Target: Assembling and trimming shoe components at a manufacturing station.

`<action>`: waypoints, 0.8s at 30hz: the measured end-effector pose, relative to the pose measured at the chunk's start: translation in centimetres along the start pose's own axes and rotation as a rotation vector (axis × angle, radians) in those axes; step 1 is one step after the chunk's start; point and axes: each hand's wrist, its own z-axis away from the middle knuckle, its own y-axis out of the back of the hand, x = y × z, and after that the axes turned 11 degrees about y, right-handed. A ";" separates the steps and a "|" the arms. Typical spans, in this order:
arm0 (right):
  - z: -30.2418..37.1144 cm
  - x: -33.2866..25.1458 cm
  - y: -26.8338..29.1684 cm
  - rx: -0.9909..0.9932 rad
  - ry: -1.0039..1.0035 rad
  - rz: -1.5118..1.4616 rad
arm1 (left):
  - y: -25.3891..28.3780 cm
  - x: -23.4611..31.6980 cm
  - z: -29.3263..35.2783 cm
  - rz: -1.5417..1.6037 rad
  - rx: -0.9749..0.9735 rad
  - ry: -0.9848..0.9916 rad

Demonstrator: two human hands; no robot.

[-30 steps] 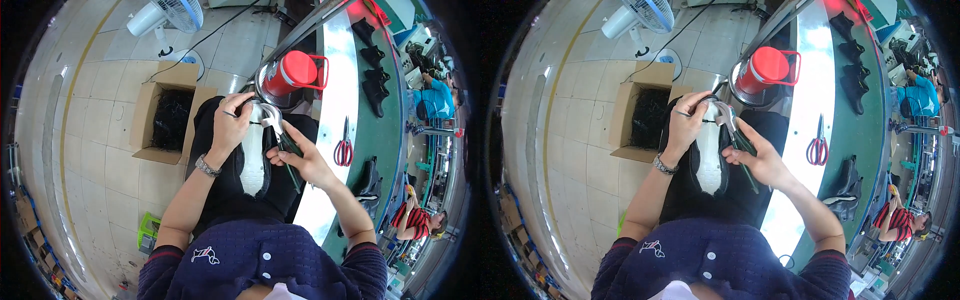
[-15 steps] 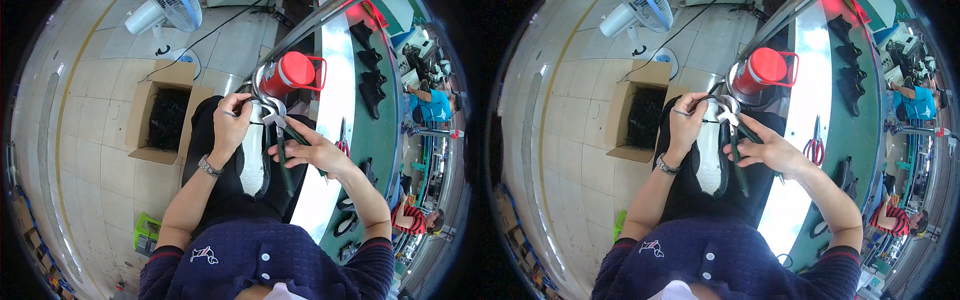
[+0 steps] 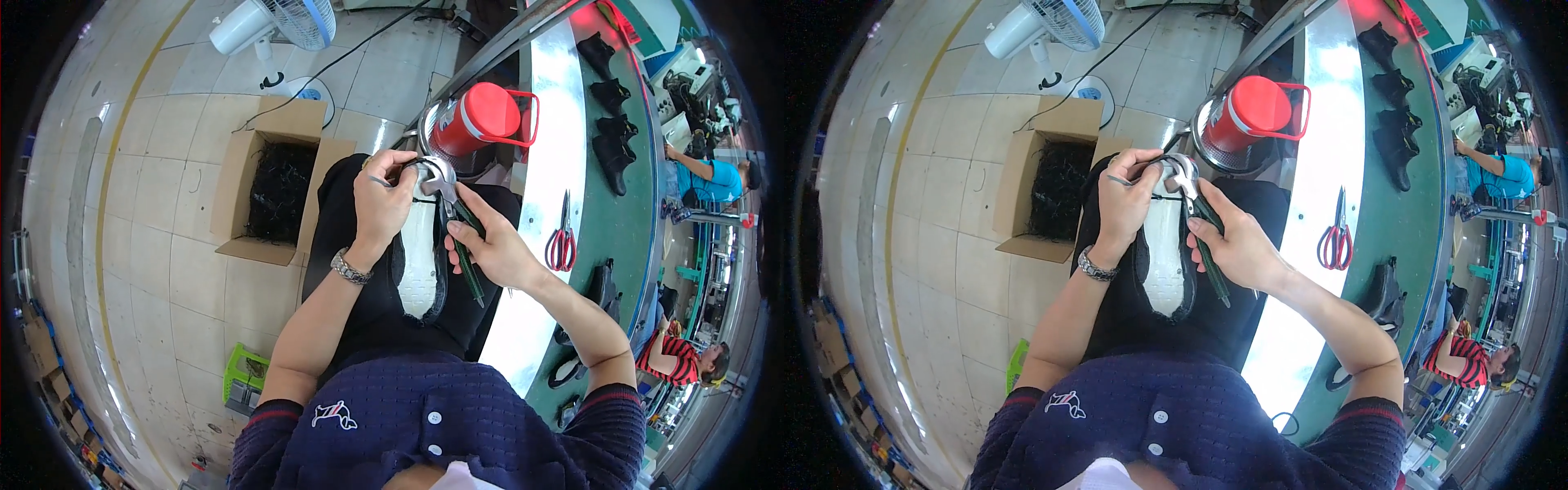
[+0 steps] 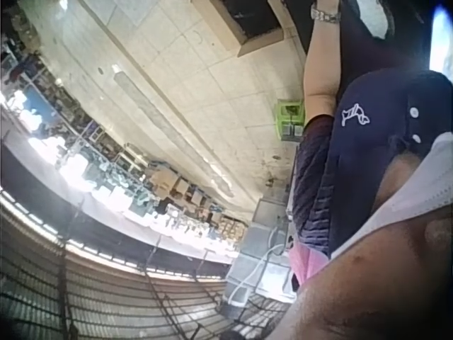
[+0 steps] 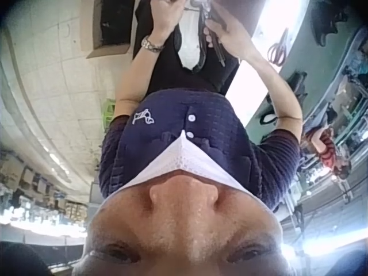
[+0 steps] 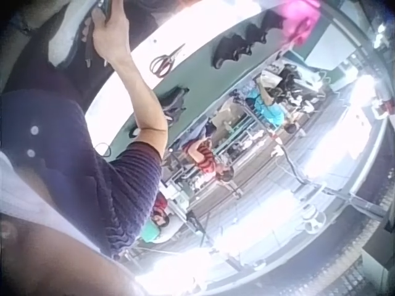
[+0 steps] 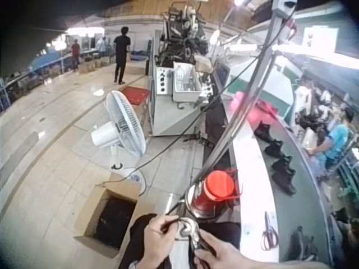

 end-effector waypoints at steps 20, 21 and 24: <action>0.3 -5.8 2.6 0.102 0.385 0.513 | 1.6 1.0 -1.2 0.199 -0.190 0.240; -0.6 -4.9 1.9 0.103 0.383 0.508 | 2.0 1.0 -1.2 0.195 -0.191 0.243; -2.5 0.0 0.9 0.107 0.338 0.882 | 1.9 1.4 -1.7 0.164 -0.265 0.310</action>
